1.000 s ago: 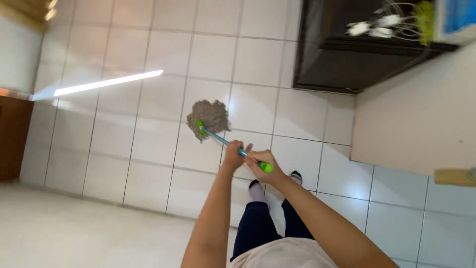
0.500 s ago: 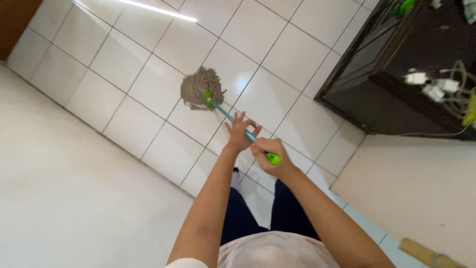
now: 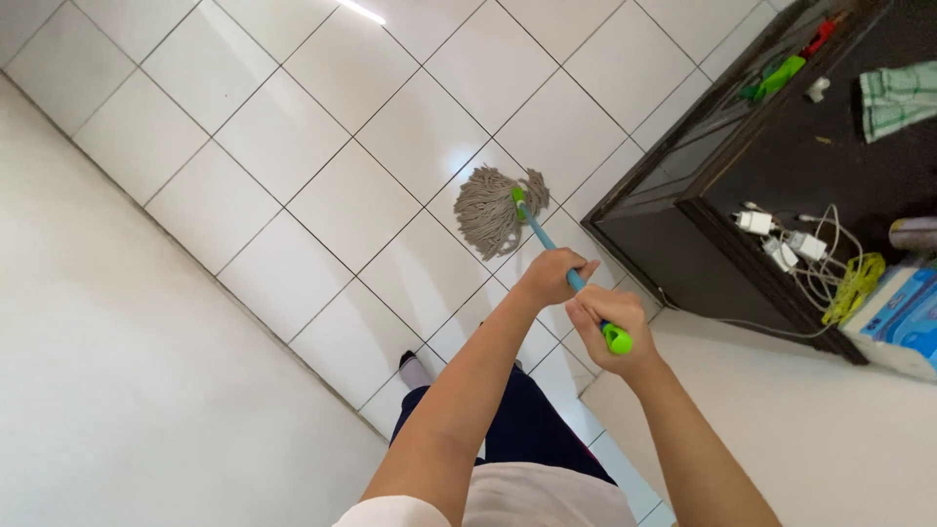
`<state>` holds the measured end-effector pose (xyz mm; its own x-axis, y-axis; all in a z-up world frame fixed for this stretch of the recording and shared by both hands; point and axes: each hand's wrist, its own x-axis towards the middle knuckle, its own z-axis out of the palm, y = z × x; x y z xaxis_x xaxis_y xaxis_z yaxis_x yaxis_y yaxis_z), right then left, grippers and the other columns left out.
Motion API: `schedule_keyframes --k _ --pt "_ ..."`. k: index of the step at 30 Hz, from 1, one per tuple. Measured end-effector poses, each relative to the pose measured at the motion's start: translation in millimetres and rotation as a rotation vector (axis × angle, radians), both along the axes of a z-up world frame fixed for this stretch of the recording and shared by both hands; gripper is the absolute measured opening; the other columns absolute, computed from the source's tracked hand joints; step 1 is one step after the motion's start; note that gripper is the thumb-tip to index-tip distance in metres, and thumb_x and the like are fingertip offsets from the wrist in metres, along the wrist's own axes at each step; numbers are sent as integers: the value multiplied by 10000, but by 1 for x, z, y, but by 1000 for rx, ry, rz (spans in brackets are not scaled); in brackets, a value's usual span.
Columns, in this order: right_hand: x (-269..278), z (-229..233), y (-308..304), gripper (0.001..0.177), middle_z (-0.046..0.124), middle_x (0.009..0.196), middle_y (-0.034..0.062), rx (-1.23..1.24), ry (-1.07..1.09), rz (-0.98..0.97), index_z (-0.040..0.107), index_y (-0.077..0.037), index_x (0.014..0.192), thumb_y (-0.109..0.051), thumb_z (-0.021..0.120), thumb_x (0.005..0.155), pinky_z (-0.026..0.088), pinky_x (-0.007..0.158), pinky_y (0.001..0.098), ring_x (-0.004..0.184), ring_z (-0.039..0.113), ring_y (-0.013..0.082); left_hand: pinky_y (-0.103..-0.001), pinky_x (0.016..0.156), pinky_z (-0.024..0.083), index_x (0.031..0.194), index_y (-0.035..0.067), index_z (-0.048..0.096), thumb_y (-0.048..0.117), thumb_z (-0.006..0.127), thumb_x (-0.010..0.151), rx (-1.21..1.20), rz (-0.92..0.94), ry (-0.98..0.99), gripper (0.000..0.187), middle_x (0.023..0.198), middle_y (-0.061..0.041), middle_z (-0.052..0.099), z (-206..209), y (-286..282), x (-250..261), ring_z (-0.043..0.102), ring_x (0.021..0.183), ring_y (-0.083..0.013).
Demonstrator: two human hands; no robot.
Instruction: The person is mopping a tiled floor with a string mop and then wrings the mop head by hand into a bucket.
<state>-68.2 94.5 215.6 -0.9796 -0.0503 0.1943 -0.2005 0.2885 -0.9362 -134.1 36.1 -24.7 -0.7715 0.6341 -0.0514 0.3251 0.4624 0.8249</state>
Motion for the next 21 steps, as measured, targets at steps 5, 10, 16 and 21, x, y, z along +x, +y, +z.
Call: schedule_keyframes --k 5,10,16,21 --pt "3 15 -19 541 333 397 -2 -77 66 128 343 -155 503 -9 550 981 281 395 248 417 229 170 -377 683 543 560 222 480 447 458 1017 -96 141 100 510 501 29 534 19 -31 25 633 628 -220" --pt "3 16 -65 543 340 388 -13 -177 49 276 345 -162 487 1 543 965 287 382 249 409 238 170 -444 786 514 590 253 483 498 424 1034 -228 300 -43 510 533 102 525 39 -101 47 617 655 -192" --pt "26 6 -158 514 350 417 20 -263 48 499 351 -130 522 -7 578 966 308 394 272 427 237 225 -475 761 539 640 217 591 422 491 1046 -236 515 -154 466 591 36 612 56 -226 105 676 773 -243" --pt "65 -35 -239 512 336 444 16 -340 -12 674 327 -147 563 -10 579 987 307 423 286 432 271 203 -459 712 550 650 215 599 399 530 1048 -311 703 -185 444 617 10 632 24 -324 166 683 797 -262"
